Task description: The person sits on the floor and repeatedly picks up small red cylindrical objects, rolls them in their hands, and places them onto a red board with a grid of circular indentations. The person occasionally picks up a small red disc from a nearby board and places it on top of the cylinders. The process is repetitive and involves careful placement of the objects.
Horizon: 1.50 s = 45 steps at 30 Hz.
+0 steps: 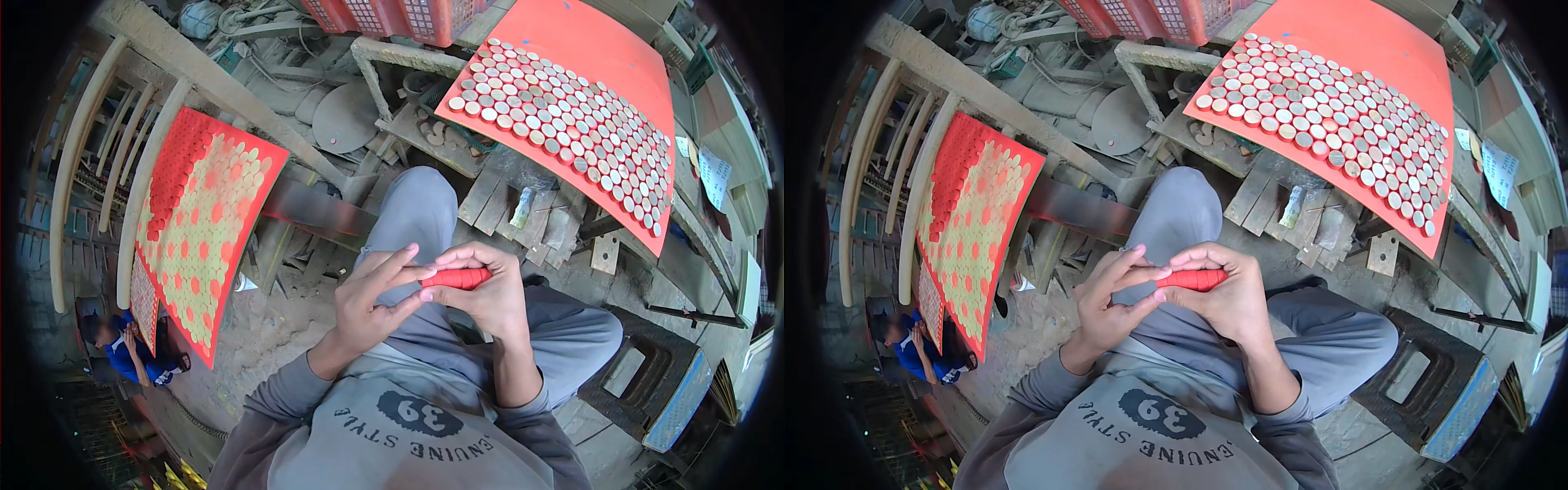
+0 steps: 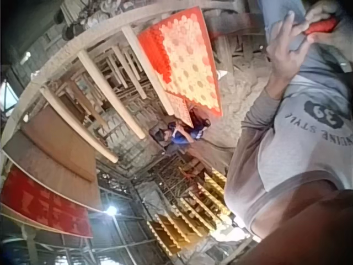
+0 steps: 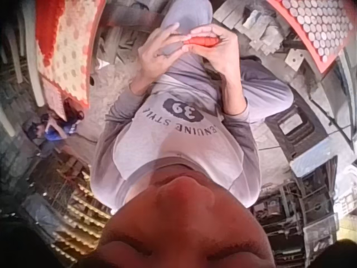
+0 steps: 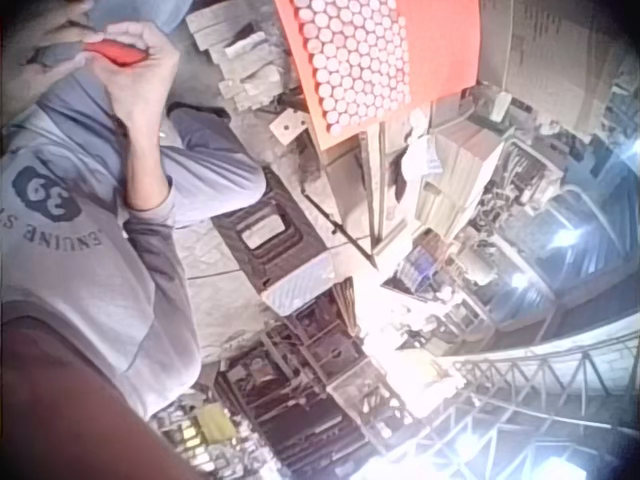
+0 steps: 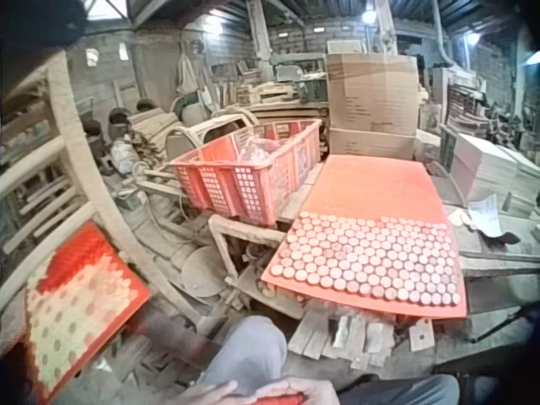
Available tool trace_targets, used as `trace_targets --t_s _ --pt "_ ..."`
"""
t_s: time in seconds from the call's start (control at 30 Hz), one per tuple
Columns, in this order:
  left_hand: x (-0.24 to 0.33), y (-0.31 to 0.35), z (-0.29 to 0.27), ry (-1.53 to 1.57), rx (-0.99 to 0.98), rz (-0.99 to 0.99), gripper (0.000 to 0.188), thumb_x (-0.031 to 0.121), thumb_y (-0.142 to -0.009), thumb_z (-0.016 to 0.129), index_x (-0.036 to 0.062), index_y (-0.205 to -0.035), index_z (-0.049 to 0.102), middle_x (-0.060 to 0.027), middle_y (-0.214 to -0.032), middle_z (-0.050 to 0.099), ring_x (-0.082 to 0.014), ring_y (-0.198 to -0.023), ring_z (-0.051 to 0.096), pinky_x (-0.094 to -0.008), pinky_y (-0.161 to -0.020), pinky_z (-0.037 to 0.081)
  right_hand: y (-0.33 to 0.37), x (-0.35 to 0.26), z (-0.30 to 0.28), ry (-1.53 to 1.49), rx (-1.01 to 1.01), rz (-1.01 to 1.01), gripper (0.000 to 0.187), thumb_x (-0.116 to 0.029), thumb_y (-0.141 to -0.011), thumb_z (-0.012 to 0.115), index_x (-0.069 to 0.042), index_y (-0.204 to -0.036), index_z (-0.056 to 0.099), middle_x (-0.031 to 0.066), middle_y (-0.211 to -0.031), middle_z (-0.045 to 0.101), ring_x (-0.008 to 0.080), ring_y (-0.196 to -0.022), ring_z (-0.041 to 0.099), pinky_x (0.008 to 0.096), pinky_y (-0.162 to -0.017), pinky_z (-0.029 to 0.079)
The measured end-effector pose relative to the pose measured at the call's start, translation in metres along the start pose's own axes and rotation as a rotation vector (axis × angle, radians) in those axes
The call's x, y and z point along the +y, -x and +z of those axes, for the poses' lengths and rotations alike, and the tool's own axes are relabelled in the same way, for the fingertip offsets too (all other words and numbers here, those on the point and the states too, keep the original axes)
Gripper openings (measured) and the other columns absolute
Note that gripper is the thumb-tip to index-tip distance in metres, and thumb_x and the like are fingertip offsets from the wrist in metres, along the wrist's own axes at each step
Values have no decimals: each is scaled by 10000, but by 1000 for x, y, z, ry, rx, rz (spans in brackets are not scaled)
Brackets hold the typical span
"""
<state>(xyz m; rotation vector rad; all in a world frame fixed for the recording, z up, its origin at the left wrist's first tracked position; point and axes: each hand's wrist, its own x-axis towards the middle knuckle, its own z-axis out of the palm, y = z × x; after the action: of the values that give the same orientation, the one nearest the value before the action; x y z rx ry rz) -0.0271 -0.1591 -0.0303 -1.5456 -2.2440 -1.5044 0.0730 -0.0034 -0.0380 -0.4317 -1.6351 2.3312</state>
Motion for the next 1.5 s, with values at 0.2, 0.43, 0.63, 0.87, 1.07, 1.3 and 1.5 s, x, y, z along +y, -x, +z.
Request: trace_targets --t_s 0.2,0.43,0.63,0.87,1.07,1.3,1.5 --pt "0 0 17 102 30 31 732 133 -663 856 -18 -1294 517 -115 -1192 650 -301 -1098 571 -386 -942 456 -8 6 -16 -402 -136 169 508 111 -705 768 19 -1176 602 143 -953 700 194 -890 691 303 -810 570" --pt "-23 16 51 -171 220 141 794 233 -663 864 85 -1334 467 -268 -1422 292 -429 -1268 371 -517 -986 380 -18 51 -1 -1081 -160 225 685 -8 -820 722 -8 -1406 369 149 -1046 664 240 -1012 657 371 -934 532" --pt "-26 9 48 -239 142 152 767 205 -638 848 124 -1311 489 -220 -1345 395 -408 -1201 409 -510 -961 379 -16 64 6 -1131 -113 231 624 -158 -884 690 -79 -1417 376 70 -1073 639 212 -1078 614 459 -1065 418" --pt "-21 -11 28 -237 -38 141 659 222 -609 855 121 -1215 615 -150 -1298 461 -351 -1185 433 -494 -966 361 -18 72 5 -1164 -69 250 571 -233 -895 683 -113 -1386 416 65 -1150 604 234 -1089 607 460 -1070 412" --pt "-31 -18 31 -358 73 367 576 323 -644 803 125 -1164 650 4 -1162 585 -182 -1074 570 -473 -931 297 -14 57 9 -1105 -69 193 537 -255 -895 683 -91 -1348 446 102 -1212 589 277 -1103 598 456 -1042 442" --pt "-33 -35 16 -296 64 371 677 475 -631 791 90 -1155 600 -17 -1109 630 -190 -1092 602 -462 -941 240 -19 47 0 -910 -106 48 539 -108 -865 708 12 -1332 468 134 -1234 603 274 -1150 593 400 -952 515" --pt "-41 -31 5 -143 -66 346 1012 479 -597 840 50 -1377 358 -58 -1233 629 -221 -1113 577 -467 -924 259 -13 19 -18 -119 -35 -160 526 61 -787 738 19 -1277 550 146 -1116 664 204 -1031 652 338 -907 534"
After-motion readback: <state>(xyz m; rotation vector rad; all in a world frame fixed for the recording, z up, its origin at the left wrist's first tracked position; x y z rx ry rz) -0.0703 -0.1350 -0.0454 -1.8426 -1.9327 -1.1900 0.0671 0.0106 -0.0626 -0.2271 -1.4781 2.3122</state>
